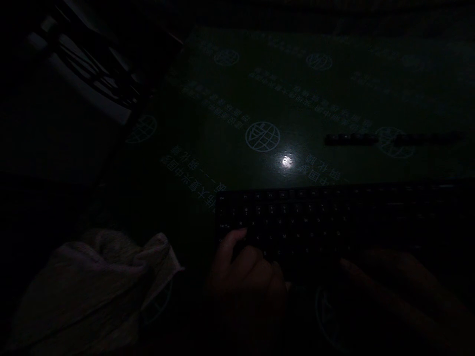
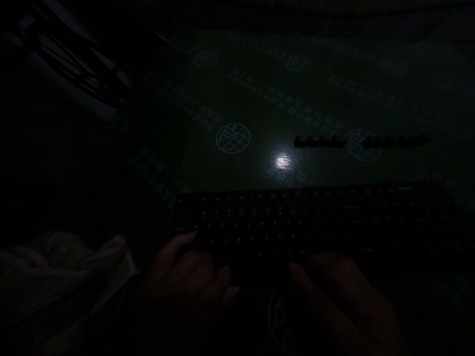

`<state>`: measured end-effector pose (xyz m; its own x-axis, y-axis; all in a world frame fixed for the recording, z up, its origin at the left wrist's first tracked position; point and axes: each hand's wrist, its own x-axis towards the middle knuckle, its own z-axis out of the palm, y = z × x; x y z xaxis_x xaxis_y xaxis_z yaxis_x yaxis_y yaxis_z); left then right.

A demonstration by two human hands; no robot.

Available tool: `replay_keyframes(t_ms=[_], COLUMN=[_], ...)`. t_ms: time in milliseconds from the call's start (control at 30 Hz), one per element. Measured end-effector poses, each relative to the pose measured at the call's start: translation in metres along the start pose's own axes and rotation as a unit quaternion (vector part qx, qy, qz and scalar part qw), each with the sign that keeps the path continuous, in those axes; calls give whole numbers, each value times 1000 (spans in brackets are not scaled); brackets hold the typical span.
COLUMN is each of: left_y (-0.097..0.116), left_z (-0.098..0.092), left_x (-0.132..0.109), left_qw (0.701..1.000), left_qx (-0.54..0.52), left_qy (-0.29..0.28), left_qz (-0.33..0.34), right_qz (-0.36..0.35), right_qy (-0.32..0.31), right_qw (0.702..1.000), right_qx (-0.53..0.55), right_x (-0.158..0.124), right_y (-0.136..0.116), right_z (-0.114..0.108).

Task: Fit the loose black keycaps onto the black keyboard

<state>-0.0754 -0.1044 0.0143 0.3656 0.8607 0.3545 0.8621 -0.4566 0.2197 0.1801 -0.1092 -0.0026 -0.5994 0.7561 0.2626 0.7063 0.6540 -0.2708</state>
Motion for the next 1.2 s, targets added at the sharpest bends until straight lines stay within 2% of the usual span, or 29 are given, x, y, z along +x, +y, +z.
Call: replay_keyframes(t_ms=[100, 300, 433, 600, 767, 967, 1200], left_y=[0, 3, 1, -6, -11, -10, -10], left_z=[0, 3, 1, 1, 9, 10, 9], left_x=[-1, -2, -2, -1, -2, -1, 1], left_qw=[1000, 1000, 1000, 998, 994, 994, 993], left_qx=[-9, -14, 1, -30, -61, -46, -6], left_qy=[8, -1, -4, 28, 75, 76, 66], left_qz=[-1, -21, -11, 36, 59, 70, 95], right_qz=[-23, -16, -39, -48, -56, -70, -112], right_qy=[-28, -15, -10, 32, 70, 83, 113], right_qw=[999, 999, 998, 997, 994, 993, 981], right_qx=[-18, -31, -37, -43, -54, -45, -108], right_x=[1, 0, 2, 12, 19, 27, 33], right_y=[1, 0, -1, -5, -6, -4, -9], right_z=[-2, 1, 0, 1, 6, 5, 4])
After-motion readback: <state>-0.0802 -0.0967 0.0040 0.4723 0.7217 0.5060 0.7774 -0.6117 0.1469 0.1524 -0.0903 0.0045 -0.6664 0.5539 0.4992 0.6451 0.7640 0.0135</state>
